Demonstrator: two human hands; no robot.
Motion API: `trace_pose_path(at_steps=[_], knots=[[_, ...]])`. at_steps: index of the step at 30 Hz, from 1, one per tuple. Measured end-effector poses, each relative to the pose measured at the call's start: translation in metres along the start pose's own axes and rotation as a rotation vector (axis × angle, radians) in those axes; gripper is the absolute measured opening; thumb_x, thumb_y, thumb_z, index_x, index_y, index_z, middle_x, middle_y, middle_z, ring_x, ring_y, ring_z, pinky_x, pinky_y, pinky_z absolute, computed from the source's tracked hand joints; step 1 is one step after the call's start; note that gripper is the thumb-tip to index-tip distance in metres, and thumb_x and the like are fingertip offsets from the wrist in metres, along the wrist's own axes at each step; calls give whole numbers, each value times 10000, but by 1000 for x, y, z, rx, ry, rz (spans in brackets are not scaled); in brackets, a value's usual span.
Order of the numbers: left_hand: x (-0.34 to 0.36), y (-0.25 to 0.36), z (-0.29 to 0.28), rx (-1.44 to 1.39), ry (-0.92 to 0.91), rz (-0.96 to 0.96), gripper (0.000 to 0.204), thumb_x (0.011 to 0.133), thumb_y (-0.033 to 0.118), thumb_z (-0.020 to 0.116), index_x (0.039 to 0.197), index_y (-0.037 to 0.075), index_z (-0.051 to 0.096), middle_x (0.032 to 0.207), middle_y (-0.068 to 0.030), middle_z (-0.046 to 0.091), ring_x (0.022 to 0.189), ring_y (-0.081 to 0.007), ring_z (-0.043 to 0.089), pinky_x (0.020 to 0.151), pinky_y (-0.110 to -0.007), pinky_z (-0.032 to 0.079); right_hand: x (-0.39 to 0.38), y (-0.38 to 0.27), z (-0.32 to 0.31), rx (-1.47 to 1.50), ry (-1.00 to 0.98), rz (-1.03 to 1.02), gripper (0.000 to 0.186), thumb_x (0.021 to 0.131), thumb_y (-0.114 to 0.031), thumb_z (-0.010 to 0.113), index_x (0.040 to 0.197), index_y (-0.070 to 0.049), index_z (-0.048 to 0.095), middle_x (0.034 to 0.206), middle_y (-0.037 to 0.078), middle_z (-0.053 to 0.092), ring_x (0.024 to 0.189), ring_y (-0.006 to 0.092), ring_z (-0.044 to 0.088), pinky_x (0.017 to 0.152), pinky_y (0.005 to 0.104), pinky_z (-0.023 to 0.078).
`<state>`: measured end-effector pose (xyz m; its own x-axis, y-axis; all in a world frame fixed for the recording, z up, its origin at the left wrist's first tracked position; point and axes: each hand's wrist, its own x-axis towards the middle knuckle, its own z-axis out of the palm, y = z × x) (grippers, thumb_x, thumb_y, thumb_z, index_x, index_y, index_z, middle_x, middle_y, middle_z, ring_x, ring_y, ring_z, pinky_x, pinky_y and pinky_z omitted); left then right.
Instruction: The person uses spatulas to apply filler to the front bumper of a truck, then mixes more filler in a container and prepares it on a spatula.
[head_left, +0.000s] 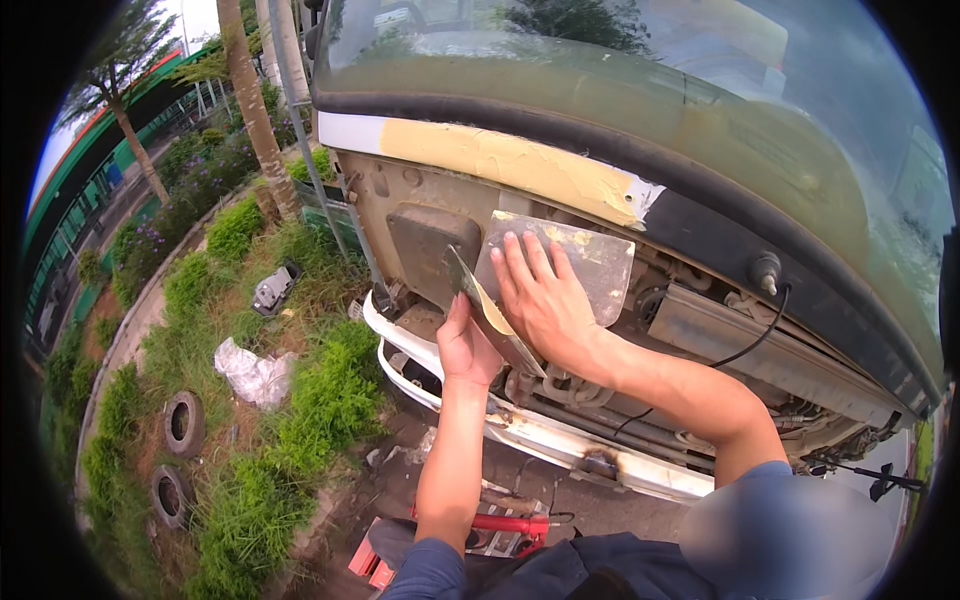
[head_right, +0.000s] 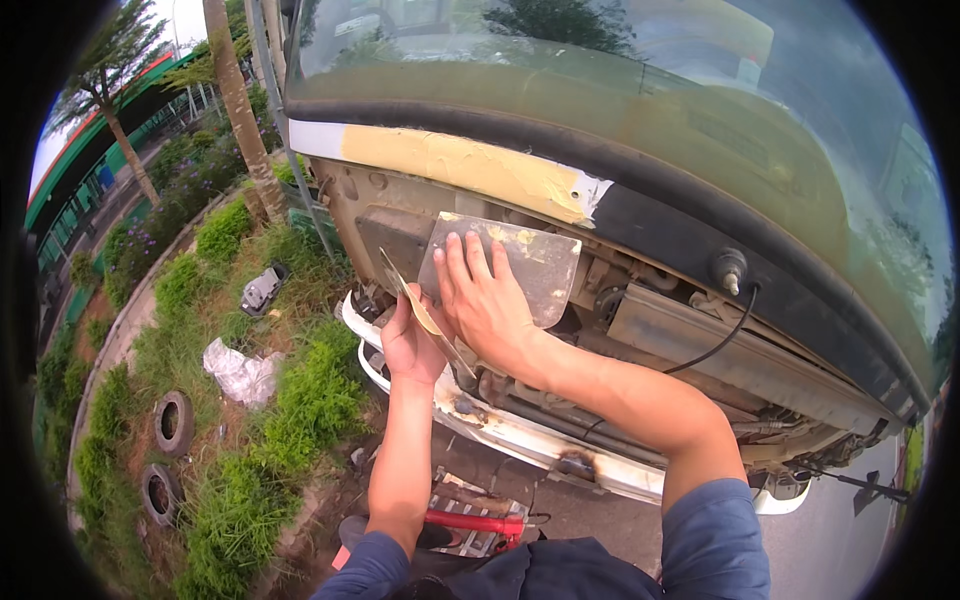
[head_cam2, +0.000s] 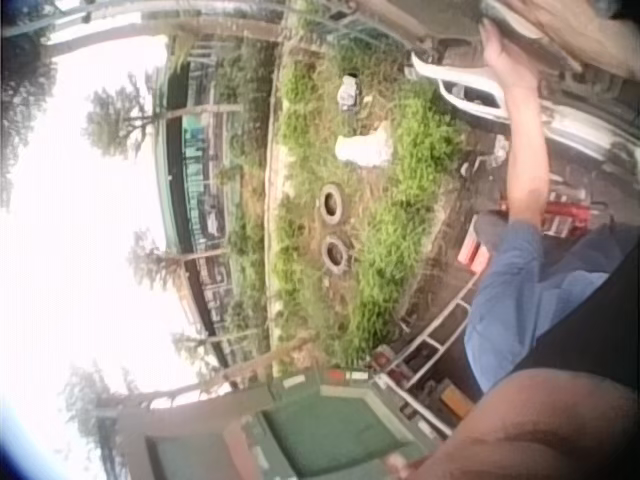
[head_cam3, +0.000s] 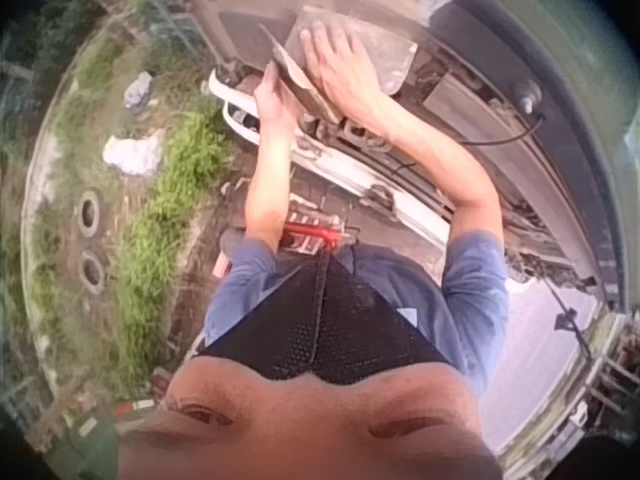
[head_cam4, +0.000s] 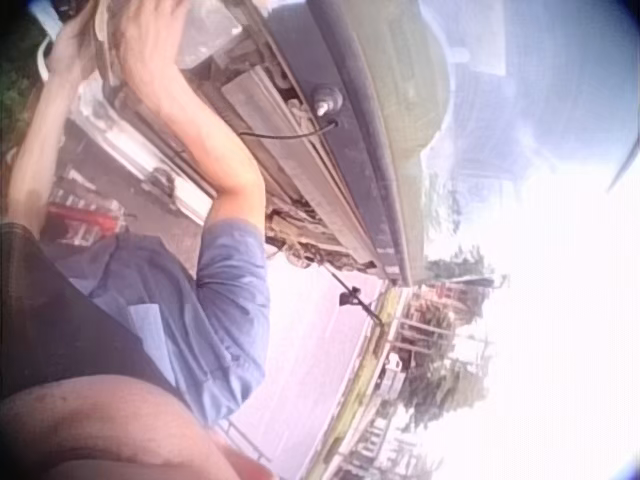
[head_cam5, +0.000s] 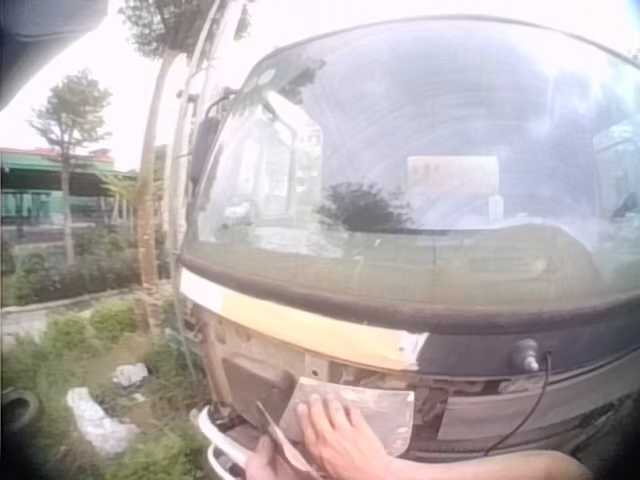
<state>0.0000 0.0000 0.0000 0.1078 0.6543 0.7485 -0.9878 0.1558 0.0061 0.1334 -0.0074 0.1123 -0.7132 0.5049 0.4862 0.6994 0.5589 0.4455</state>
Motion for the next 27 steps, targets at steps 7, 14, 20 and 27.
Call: trace_pose_path(at_steps=[7, 14, 20, 27], knots=[[-70, -50, 107, 510, 984, 256, 399, 994, 210, 486, 1368, 73, 461, 1297, -99, 567, 1202, -281, 535, 1034, -468, 407, -74, 30, -25, 1315, 78, 565, 281, 931, -57, 580, 1204, 10, 573, 921, 47, 672, 822, 138, 608, 773, 285, 489], [-120, -88, 116, 819, 1151, 422, 315, 920, 44, 616, 1228, 5, 561, 1195, -91, 623, 1083, -197, 599, 944, -369, 481, -107, 8, 0, 1998, 451, 835, 259, 985, -163, 584, 1215, -45, 574, 1019, -19, 644, 896, 61, 551, 820, 252, 458], [-122, -89, 122, 991, 1127, 507, 242, 902, -27, 624, 1143, -14, 618, 1140, -96, 653, 1034, -170, 613, 923, -327, 482, -138, -13, -15, 1937, 247, 677, 236, 983, -139, 580, 1202, -51, 573, 1035, -21, 631, 918, 67, 557, 824, 261, 458], [-136, -76, 127, 1110, 1138, 620, 217, 865, -51, 661, 1080, -31, 641, 1054, -100, 679, 932, -153, 631, 879, -297, 485, -197, -36, -19, 1489, 44, 273, 185, 968, -138, 582, 1050, 24, 618, 705, 96, 541, 610, 203, 498, 604, 320, 438]])
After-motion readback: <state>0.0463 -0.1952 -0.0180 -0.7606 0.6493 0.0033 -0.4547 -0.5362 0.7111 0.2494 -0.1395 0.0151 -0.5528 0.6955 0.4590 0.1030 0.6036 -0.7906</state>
